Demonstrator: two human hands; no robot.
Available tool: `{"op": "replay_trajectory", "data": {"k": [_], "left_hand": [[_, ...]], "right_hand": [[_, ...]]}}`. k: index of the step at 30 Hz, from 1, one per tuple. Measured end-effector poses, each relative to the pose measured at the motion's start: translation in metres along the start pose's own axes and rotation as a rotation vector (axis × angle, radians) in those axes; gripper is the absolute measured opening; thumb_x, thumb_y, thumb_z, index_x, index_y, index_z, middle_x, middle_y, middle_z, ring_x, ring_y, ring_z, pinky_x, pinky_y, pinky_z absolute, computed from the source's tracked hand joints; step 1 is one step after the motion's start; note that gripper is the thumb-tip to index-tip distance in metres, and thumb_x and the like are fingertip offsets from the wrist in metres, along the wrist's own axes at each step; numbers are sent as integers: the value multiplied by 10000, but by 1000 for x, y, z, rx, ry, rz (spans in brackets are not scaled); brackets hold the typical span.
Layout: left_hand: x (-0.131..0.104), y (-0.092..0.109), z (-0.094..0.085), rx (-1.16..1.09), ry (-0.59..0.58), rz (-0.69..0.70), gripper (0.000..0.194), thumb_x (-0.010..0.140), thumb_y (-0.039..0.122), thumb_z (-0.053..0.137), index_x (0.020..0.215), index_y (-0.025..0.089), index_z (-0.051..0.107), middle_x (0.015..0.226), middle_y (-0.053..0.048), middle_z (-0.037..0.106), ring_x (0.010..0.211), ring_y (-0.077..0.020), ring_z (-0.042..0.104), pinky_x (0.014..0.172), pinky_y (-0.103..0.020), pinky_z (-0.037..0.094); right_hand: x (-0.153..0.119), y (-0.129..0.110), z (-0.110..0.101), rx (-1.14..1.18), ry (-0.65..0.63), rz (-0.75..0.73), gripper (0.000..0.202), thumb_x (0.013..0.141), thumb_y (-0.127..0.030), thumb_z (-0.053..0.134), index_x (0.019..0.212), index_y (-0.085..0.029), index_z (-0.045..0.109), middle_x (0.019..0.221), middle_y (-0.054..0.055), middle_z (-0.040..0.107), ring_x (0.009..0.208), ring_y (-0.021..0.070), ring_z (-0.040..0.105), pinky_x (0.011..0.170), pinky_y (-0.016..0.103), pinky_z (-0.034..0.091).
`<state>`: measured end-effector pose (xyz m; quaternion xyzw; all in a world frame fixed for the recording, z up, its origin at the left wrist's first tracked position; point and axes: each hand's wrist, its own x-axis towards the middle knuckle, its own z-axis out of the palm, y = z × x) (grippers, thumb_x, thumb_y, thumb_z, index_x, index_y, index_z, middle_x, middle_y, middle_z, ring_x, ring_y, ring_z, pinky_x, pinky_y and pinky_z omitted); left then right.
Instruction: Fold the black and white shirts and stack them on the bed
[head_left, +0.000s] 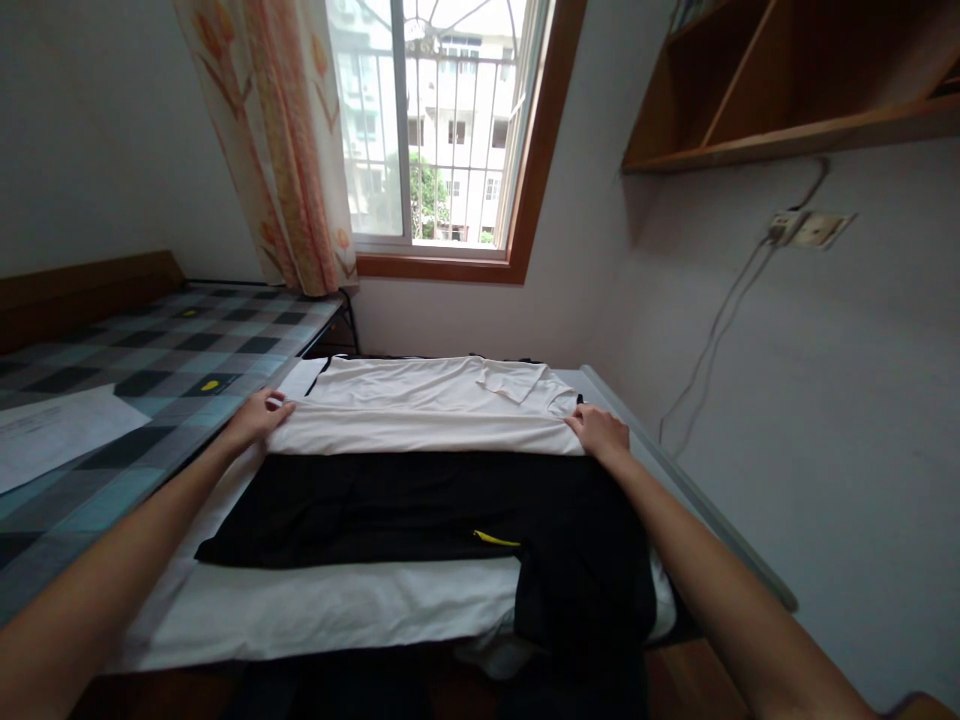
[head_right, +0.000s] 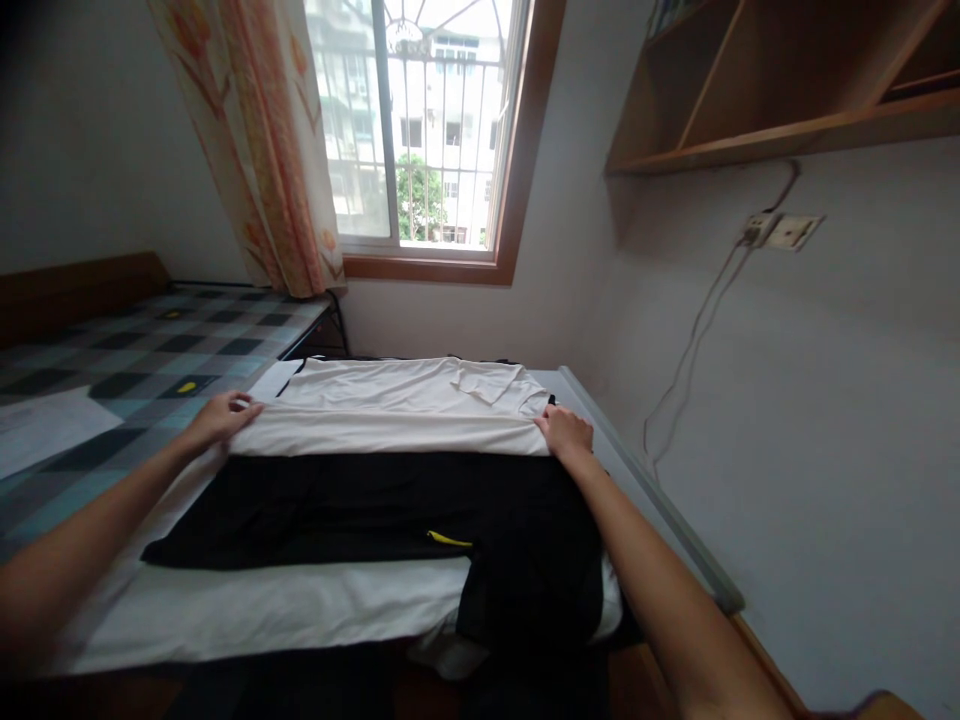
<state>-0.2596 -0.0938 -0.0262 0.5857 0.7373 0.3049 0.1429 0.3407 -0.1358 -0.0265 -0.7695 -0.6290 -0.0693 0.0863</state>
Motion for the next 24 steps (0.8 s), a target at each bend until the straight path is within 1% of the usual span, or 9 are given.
{"op": "replay_trajectory", "data": {"k": [3, 4, 5, 8, 11, 14, 16, 20, 24], "left_hand": [[-12, 22, 8, 180, 140, 246, 423, 743, 417, 554, 1053, 140, 631, 1111, -164, 655, 1071, -313, 614, 951, -422, 475], [-18, 33, 13, 187, 144, 341, 421, 775, 417, 522, 1071, 140, 634, 1159, -163, 640, 1129, -313, 587, 1008, -429, 440], [-25, 46, 20, 171, 91, 422, 417, 804, 421, 495, 1077, 140, 638, 1168, -157, 642, 1143, -303, 581, 1031, -422, 425], [-49, 84, 46, 113, -194, 633, 428, 913, 450, 405, 1149, 183, 643, 1233, -105, 651, 1191, -251, 568, 1065, -375, 403], [-69, 106, 74, 156, -315, 737, 437, 930, 463, 439, 1255, 241, 629, 1363, -69, 593, 1342, -274, 455, 1095, -399, 370], [-78, 106, 91, 256, -362, 741, 510, 936, 504, 429, 1382, 285, 544, 1501, -53, 450, 1435, -308, 315, 1150, -467, 276], [-77, 101, 96, 318, -388, 723, 563, 947, 540, 380, 1450, 301, 463, 1557, -45, 354, 1465, -306, 238, 1178, -486, 206], [-67, 84, 92, 404, -388, 680, 621, 957, 578, 292, 1499, 287, 376, 1601, -60, 241, 1486, -294, 162, 1190, -501, 142], [-55, 63, 80, 453, -342, 568, 625, 966, 536, 248, 1508, 245, 355, 1603, -75, 236, 1485, -296, 168, 1176, -518, 153]], "right_hand": [[-9, -19, -6, -83, 142, -29, 338, 935, -396, 472, 1068, -198, 710, 1138, 187, 660, 1083, 338, 576, 892, 463, 411], [-12, -29, -7, -68, 166, -66, 353, 942, -390, 455, 1096, -191, 703, 1166, 190, 647, 1108, 339, 560, 912, 467, 402], [-16, -39, -7, -29, 166, -123, 372, 951, -391, 433, 1123, -188, 693, 1191, 183, 638, 1120, 329, 555, 930, 460, 398], [-29, -71, 2, 141, 24, -387, 442, 979, -437, 363, 1220, -207, 653, 1278, 136, 619, 1152, 273, 564, 982, 402, 402], [-39, -91, 17, 166, -95, -539, 561, 989, -510, 280, 1406, -218, 517, 1469, 123, 480, 1344, 279, 431, 1081, 421, 338], [-41, -90, 29, 109, -160, -585, 655, 978, -572, 236, 1517, -219, 354, 1574, 111, 315, 1454, 283, 259, 1152, 460, 238], [-38, -79, 32, 86, -176, -591, 679, 971, -600, 218, 1541, -240, 295, 1596, 95, 256, 1472, 276, 208, 1174, 476, 189], [-31, -47, 29, 32, -192, -550, 686, 966, -621, 189, 1540, -260, 289, 1604, 88, 221, 1482, 266, 168, 1187, 506, 128], [-26, -19, 26, -20, -195, -464, 668, 973, -600, 198, 1537, -254, 296, 1606, 92, 216, 1482, 272, 164, 1181, 518, 139]]}}
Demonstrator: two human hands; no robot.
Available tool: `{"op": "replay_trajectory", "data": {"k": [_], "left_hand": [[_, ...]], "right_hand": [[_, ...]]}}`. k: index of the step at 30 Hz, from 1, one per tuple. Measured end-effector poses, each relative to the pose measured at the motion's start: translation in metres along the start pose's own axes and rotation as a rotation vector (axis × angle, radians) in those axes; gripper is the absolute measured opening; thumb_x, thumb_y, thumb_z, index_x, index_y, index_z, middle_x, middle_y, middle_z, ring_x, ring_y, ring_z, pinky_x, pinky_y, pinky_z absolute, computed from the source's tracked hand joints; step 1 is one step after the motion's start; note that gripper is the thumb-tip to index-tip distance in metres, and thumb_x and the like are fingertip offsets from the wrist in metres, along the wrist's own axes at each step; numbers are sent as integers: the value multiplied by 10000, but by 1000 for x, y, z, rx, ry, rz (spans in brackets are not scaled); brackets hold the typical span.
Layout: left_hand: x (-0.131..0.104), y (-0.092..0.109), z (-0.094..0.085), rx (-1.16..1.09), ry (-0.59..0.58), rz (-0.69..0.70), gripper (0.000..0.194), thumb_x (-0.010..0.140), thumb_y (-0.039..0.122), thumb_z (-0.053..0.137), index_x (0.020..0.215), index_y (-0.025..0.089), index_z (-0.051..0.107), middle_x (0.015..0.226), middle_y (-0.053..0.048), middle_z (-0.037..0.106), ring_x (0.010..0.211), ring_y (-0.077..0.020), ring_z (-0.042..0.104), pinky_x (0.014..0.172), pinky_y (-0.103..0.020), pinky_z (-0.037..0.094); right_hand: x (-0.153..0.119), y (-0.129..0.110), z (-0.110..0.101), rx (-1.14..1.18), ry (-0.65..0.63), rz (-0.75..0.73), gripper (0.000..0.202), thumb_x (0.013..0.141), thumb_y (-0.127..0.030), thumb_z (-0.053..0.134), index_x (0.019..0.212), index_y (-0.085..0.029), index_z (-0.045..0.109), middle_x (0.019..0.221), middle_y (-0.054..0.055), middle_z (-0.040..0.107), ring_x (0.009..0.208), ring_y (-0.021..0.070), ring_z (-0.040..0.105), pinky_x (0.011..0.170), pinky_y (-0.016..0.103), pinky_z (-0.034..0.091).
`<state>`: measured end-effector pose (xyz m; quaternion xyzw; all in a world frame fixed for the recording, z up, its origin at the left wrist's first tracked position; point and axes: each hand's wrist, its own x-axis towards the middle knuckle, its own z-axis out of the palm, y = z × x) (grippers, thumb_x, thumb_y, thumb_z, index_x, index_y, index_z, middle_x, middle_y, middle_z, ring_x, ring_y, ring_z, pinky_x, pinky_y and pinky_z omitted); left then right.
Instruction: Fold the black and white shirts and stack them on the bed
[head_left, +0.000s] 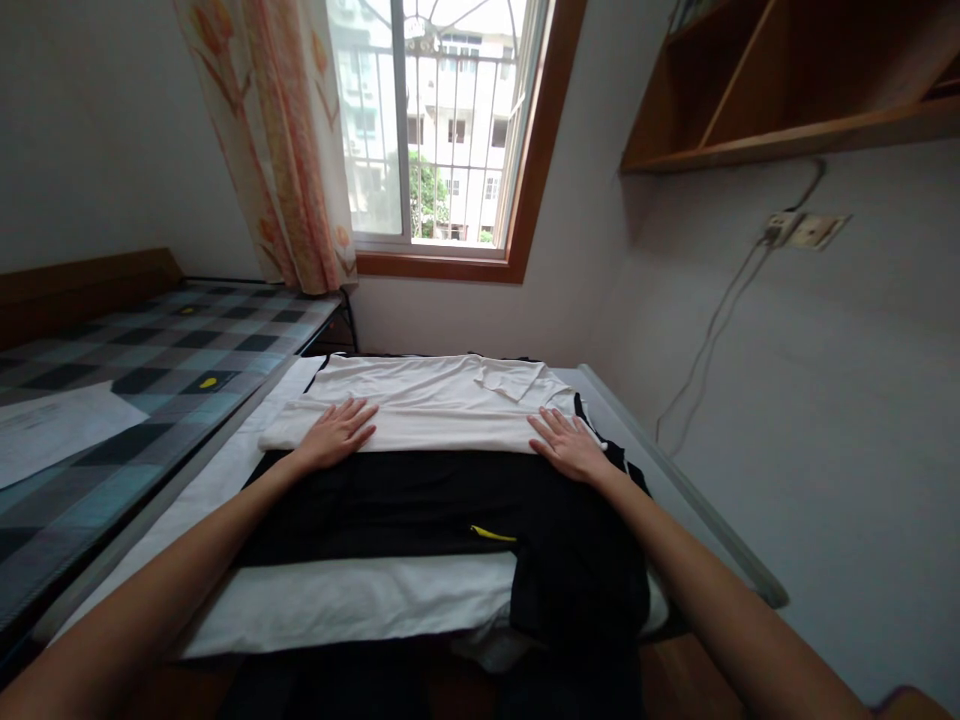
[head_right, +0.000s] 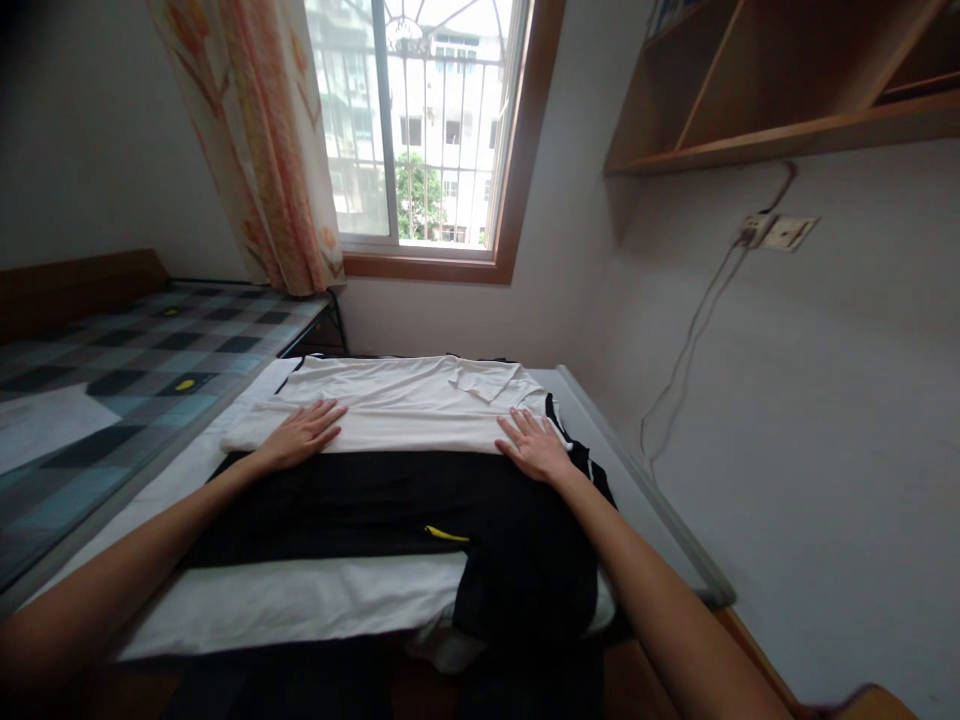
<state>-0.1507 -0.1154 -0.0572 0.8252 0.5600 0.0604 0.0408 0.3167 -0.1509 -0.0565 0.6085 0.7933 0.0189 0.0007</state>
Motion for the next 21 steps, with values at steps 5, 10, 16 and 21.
{"op": "replay_trajectory", "data": {"k": [5, 10, 16, 21], "left_hand": [[-8, -11, -2, 41, 51, -120, 616, 957, 527, 279, 1501, 254, 371, 1584, -73, 290, 1465, -304, 236, 1163, -523, 173], [-13, -10, -5, 78, 104, -203, 611, 952, 539, 290, 1487, 264, 396, 1559, -76, 353, 1447, -304, 281, 1151, -530, 198], [-15, -32, -7, 97, 95, -347, 640, 948, 551, 297, 1505, 244, 362, 1572, -96, 320, 1456, -325, 249, 1142, -570, 204], [-13, -37, -4, 104, 39, -374, 626, 943, 561, 307, 1504, 289, 356, 1597, -80, 258, 1469, -336, 210, 1137, -588, 210]], "right_hand": [[-4, 8, 2, -15, 40, 31, 658, 979, -584, 220, 1528, -237, 326, 1595, 114, 248, 1470, 277, 211, 1176, 481, 185], [-4, 6, 5, -13, 64, 37, 632, 988, -559, 224, 1524, -242, 335, 1592, 106, 265, 1468, 274, 218, 1175, 479, 190], [-5, 7, 9, 0, 154, 21, 622, 999, -501, 257, 1495, -153, 394, 1561, 164, 317, 1453, 282, 263, 1164, 466, 225], [-7, 8, 11, -10, 276, 11, 544, 997, -447, 309, 1401, -156, 528, 1493, 151, 443, 1411, 290, 350, 1133, 475, 287]]}}
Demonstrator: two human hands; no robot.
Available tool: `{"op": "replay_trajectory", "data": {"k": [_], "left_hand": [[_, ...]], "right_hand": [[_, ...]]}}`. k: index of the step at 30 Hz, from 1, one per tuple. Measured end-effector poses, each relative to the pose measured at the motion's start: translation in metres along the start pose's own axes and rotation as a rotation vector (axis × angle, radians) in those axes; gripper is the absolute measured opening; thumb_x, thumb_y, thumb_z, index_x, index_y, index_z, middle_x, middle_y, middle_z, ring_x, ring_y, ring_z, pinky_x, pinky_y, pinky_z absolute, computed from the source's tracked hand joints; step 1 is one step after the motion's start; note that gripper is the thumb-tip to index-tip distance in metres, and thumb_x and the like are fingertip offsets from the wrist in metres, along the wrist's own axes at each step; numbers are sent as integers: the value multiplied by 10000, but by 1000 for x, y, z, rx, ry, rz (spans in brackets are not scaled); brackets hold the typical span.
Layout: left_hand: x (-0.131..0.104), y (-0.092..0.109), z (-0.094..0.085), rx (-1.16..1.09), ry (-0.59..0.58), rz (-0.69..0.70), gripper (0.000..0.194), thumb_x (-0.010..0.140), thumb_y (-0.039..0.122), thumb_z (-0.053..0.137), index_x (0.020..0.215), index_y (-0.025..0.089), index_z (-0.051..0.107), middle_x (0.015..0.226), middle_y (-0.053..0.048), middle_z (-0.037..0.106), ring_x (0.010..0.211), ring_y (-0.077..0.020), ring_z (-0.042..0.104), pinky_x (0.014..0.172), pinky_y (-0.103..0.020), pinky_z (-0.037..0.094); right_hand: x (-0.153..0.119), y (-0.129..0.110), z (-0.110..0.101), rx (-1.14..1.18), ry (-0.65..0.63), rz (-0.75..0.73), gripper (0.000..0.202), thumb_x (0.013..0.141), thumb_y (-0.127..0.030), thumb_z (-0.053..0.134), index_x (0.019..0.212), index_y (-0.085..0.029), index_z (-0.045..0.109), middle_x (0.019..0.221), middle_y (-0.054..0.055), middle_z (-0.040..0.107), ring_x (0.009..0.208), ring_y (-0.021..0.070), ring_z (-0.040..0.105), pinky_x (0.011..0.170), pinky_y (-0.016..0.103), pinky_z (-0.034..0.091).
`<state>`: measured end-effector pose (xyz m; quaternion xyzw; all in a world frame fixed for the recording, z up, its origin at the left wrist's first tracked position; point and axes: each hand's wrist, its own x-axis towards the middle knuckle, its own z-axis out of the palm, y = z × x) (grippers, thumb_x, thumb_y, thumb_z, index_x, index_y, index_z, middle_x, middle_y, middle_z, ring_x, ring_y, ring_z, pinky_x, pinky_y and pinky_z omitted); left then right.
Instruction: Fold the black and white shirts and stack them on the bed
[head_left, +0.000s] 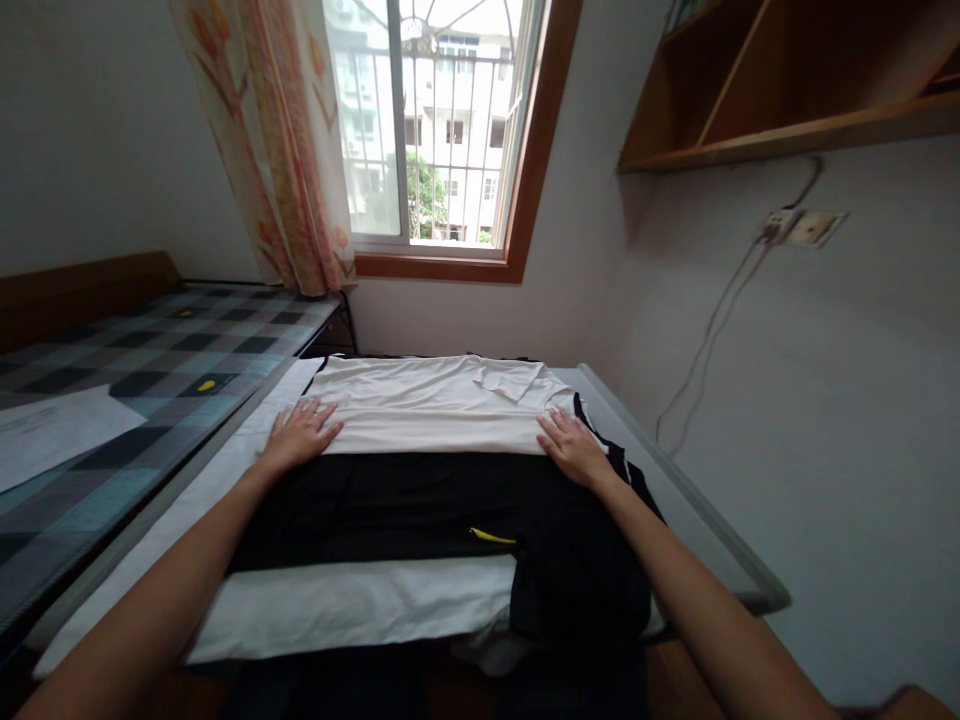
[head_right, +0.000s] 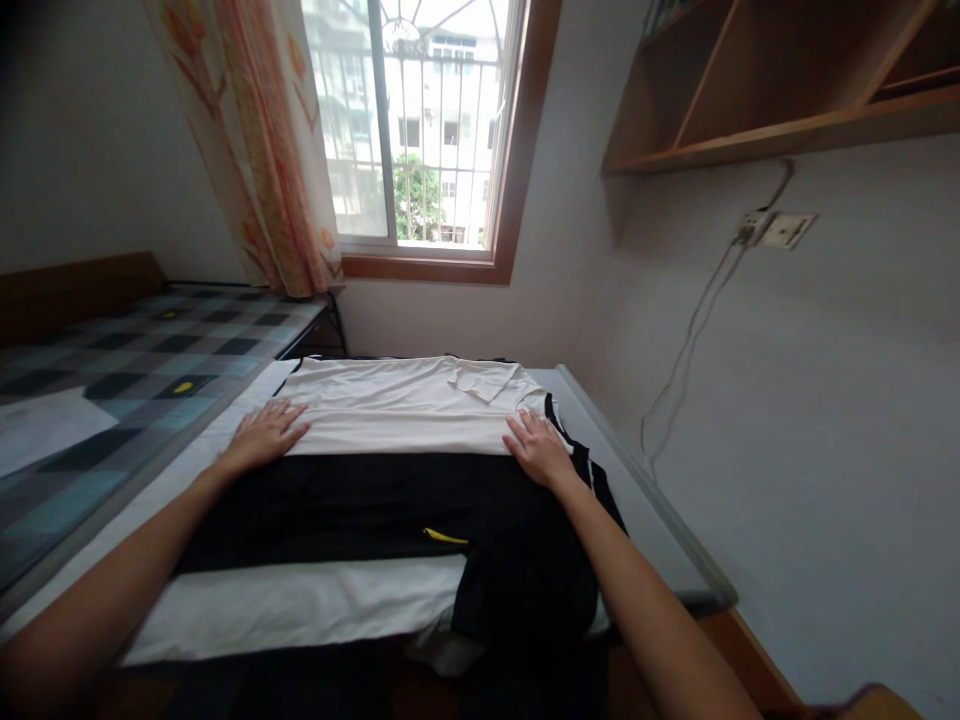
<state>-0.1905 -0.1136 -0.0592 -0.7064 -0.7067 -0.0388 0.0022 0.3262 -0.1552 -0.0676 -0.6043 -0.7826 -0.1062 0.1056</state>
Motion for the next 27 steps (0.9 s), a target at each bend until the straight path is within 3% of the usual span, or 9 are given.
{"op": "replay_trajectory", "data": {"k": [5, 9, 13, 19, 27], "left_hand": [[-3, 1, -1, 0, 103, 35, 596, 948, 535, 323, 1456, 253, 453, 1598, -96, 257, 1463, -349, 220, 1129, -589, 234], [-4, 4, -1, -25, 156, 121, 581, 951, 474, 355, 1469, 222, 431, 1576, -114, 309, 1463, -347, 219, 1127, -600, 231], [-6, 11, -1, -58, -2, 131, 589, 966, 472, 306, 1494, 223, 383, 1574, -100, 314, 1461, -335, 232, 1139, -596, 203], [-9, 14, -4, -71, -68, 113, 600, 972, 475, 275, 1516, 227, 335, 1596, -84, 261, 1476, -315, 194, 1162, -567, 159], [-5, 9, -1, -51, -8, 138, 581, 960, 477, 310, 1480, 238, 406, 1555, -76, 360, 1439, -295, 301, 1138, -518, 253]], "right_hand": [[-5, 10, -7, -13, 234, 192, 478, 990, -364, 328, 1301, -136, 610, 1383, 135, 569, 1347, 277, 426, 1127, 447, 291], [-9, 18, -9, 8, 117, 342, 446, 957, -354, 398, 1275, -147, 632, 1370, 136, 579, 1297, 293, 474, 1076, 433, 361], [-10, 21, -7, 68, -12, 390, 471, 956, -381, 401, 1324, -163, 600, 1392, 135, 561, 1250, 285, 529, 1039, 400, 410], [-10, 22, -7, 123, -9, 397, 471, 948, -371, 415, 1334, -165, 590, 1405, 128, 550, 1271, 280, 520, 1055, 385, 409], [-11, 22, -7, 143, -23, 393, 502, 946, -381, 387, 1343, -137, 574, 1417, 138, 534, 1267, 307, 513, 1060, 427, 400]]}}
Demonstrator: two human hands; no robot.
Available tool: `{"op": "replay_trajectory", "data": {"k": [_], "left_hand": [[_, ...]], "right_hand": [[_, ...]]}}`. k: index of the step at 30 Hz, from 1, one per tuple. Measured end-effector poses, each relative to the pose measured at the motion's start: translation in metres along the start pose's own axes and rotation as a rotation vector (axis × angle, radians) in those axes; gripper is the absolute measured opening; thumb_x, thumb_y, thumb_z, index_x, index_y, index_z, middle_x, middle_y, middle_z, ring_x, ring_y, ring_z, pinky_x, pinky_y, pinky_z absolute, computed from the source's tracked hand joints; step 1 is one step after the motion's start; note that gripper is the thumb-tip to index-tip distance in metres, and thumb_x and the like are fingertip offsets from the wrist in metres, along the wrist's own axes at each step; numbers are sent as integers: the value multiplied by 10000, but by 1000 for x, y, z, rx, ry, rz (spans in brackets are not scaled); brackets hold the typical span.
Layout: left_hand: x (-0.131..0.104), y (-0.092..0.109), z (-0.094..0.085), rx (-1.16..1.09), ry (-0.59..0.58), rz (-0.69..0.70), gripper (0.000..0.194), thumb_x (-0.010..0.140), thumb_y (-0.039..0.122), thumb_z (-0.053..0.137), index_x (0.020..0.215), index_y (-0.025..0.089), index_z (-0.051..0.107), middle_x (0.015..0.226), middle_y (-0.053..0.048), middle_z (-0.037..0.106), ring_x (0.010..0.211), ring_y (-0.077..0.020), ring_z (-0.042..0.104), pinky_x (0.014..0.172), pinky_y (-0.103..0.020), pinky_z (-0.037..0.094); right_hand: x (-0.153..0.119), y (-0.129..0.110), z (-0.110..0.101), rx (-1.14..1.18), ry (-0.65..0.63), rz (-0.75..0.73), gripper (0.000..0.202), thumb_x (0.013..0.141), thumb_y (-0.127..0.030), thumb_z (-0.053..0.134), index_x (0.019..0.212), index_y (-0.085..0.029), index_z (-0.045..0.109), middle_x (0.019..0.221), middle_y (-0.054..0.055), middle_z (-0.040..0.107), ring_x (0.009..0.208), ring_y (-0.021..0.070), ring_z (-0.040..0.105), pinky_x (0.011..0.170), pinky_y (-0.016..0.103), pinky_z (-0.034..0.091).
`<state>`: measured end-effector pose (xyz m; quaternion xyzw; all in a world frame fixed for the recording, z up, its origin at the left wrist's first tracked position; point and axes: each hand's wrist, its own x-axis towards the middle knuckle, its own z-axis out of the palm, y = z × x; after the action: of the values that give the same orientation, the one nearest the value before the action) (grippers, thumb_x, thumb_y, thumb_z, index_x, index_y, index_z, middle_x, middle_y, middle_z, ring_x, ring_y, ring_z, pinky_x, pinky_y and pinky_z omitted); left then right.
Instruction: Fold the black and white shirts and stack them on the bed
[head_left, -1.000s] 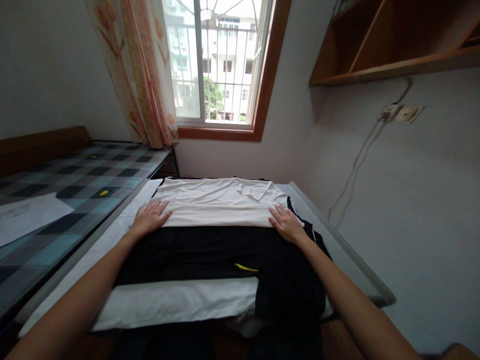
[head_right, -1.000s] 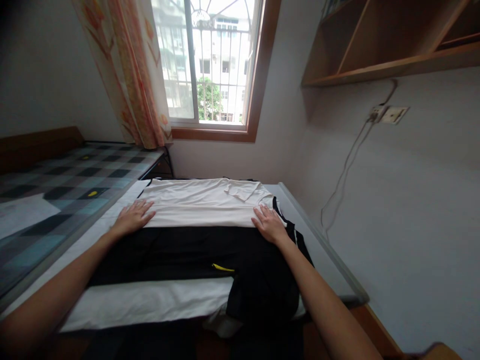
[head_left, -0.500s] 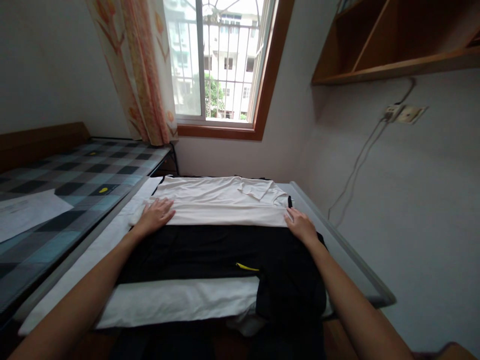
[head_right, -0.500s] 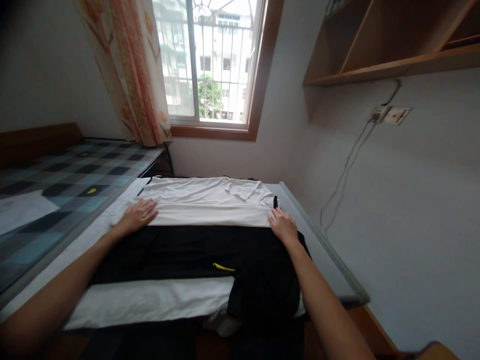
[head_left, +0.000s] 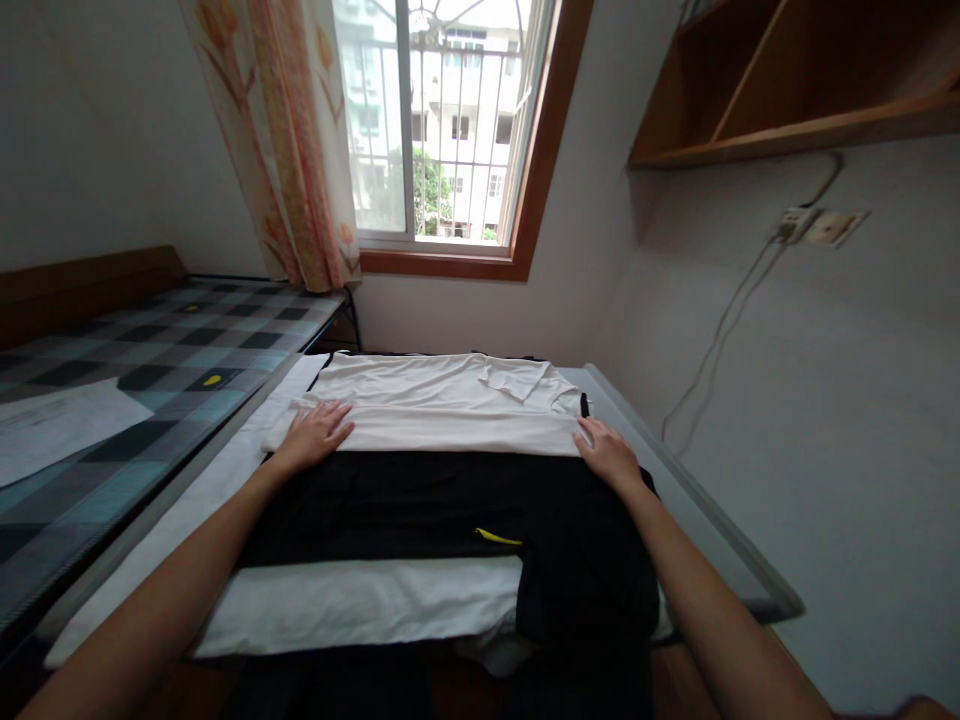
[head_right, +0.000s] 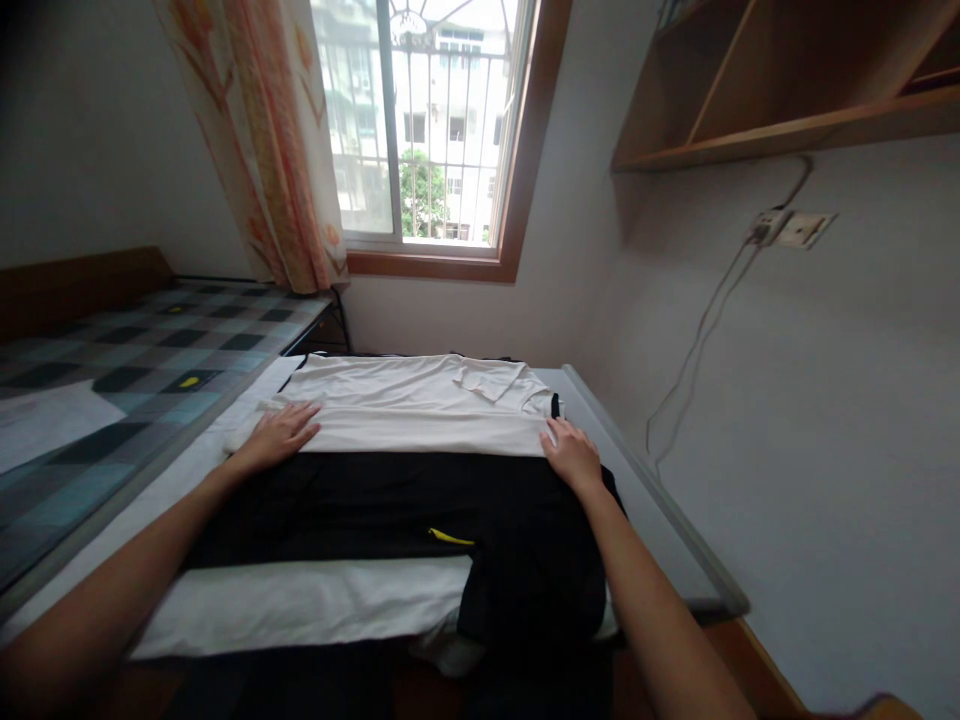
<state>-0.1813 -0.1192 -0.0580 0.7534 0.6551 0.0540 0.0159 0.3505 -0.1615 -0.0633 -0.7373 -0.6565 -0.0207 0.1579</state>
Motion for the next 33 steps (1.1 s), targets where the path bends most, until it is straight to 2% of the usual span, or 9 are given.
{"op": "replay_trajectory", "data": {"k": [5, 10, 14, 18, 21, 24, 27, 30, 33], "left_hand": [[18, -4, -14, 37, 37, -43, 534, 960, 492, 284, 1308, 233, 596, 1374, -101, 579, 1249, -299, 532, 1019, -463, 404], [58, -14, -29, 68, 75, -91, 441, 939, 379, 359, 1266, 230, 615, 1321, -98, 597, 1122, -264, 612, 892, -354, 478], [98, -30, -31, 75, 121, -107, 421, 909, 308, 417, 1274, 231, 612, 1336, -86, 586, 1081, -232, 633, 856, -288, 488], [130, -38, -29, 42, 119, -106, 441, 877, 228, 413, 1261, 204, 628, 1282, -83, 643, 1113, -227, 626, 865, -267, 482], [148, -39, -29, 6, 116, -97, 481, 837, 197, 428, 1273, 202, 630, 1229, -80, 682, 1081, -230, 644, 842, -269, 486], [162, -40, -28, 15, 116, -102, 497, 803, 196, 463, 1266, 219, 643, 1216, -75, 693, 1061, -234, 652, 803, -265, 484], [171, -42, -28, 47, 80, -127, 426, 808, 226, 480, 1176, 228, 696, 1146, -85, 721, 1010, -252, 666, 745, -276, 478], [174, -42, -27, 91, 46, -126, 345, 809, 228, 491, 1046, 224, 743, 1086, -90, 736, 979, -265, 669, 724, -288, 472], [171, -40, -26, 157, 84, -97, 301, 814, 239, 502, 973, 227, 757, 1086, -85, 731, 990, -263, 658, 772, -298, 473]], "right_hand": [[0, -2, -2, -6, 4, 19, 478, 932, -370, 411, 1328, -169, 588, 1413, 121, 542, 1245, 294, 527, 1030, 410, 412], [12, -7, -11, -56, 3, 107, 420, 914, -413, 442, 1200, -214, 676, 1287, 105, 638, 1144, 310, 578, 942, 444, 425], [36, -16, -20, -168, 63, 103, 313, 899, -364, 492, 1004, -212, 745, 1178, 105, 688, 1127, 316, 566, 933, 454, 392], [70, -30, -25, -191, 62, -2, 300, 915, -315, 485, 1035, -212, 739, 1167, 108, 693, 1059, 281, 611, 900, 411, 411], [98, -42, -24, -189, 48, -22, 282, 911, -304, 502, 1037, -236, 745, 1140, 103, 708, 998, 261, 647, 833, 368, 450], [127, -51, -18, -140, 39, -2, 263, 891, -302, 538, 1042, -270, 750, 1111, 75, 725, 978, 242, 663, 788, 324, 477], [154, -55, -10, -79, -14, 12, 294, 880, -270, 545, 1102, -280, 737, 1154, 54, 716, 1003, 231, 662, 797, 304, 489], [175, -56, 0, -67, -49, 28, 365, 884, -218, 527, 1202, -276, 696, 1261, 55, 668, 1086, 239, 630, 847, 314, 480], [186, -54, 11, -95, -54, 32, 418, 891, -189, 508, 1278, -257, 651, 1296, 81, 643, 1144, 263, 582, 907, 359, 450]]}}
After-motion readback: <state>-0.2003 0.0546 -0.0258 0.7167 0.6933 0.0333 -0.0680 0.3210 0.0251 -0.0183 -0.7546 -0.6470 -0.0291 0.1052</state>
